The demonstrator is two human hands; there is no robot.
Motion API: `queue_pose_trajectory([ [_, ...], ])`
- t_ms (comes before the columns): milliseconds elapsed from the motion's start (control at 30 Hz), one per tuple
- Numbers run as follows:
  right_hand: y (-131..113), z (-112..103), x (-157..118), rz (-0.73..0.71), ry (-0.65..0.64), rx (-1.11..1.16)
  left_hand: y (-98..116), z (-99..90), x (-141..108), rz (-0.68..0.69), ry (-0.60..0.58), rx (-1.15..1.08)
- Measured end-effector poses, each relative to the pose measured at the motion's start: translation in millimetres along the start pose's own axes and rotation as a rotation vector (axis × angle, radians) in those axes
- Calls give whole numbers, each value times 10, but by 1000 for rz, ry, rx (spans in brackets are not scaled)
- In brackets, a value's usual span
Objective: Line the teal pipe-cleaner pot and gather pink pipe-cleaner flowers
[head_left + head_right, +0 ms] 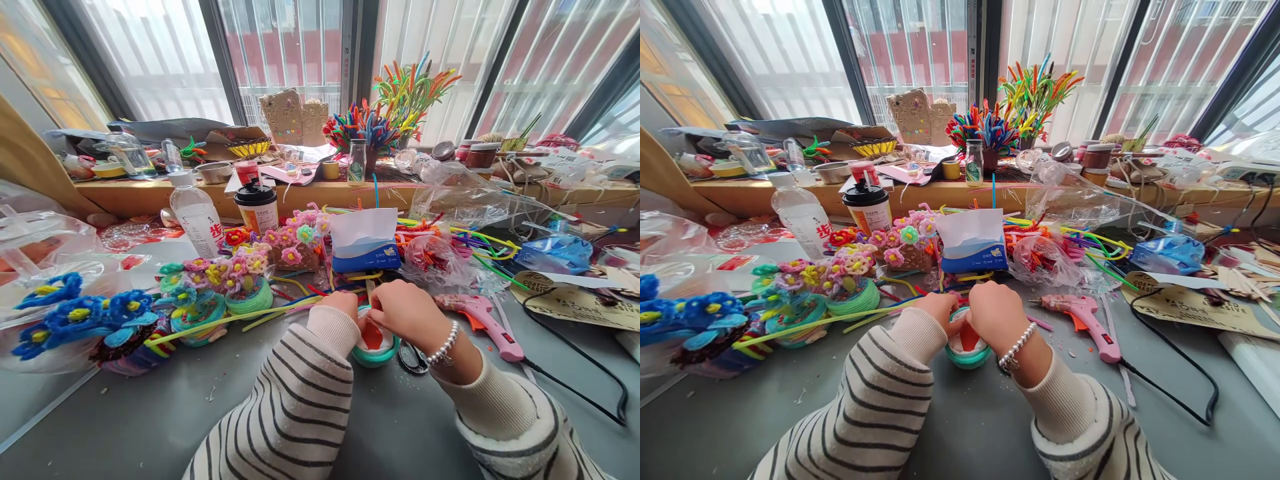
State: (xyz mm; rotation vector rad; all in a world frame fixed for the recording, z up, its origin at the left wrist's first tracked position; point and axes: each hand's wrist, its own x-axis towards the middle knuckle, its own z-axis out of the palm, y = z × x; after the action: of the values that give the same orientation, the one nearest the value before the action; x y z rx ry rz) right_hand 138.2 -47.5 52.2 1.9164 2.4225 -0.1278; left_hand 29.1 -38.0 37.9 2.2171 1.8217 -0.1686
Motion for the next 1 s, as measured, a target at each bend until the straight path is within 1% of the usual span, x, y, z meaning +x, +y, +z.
queue_pose_trajectory([
  [133, -24, 23, 19, 31, -13, 1, 22, 8, 9, -47, -41, -6],
  [233, -13, 21, 33, 36, -9, 13, 26, 17, -10, -60, -36, -12],
  [433, 120, -63, -22, -16, -25, 40, 22, 3, -71, -42, -40, -12],
  [567, 153, -82, -47, -38, -49, 36, 37, -3, -87, -56, -73, -8],
  [700, 99, -44, -18, -8, -31, 38, 36, 3, -80, -69, -66, -14],
  [800, 69, -17, 4, -12, -33, 38, 24, 10, -53, -70, -50, -21],
  [900, 68, -2, 16, 7, -41, 36, 19, 36, -19, -73, -21, -21],
  [1000, 81, -2, 25, 26, -43, 44, 24, 66, -16, -75, -32, -21],
])
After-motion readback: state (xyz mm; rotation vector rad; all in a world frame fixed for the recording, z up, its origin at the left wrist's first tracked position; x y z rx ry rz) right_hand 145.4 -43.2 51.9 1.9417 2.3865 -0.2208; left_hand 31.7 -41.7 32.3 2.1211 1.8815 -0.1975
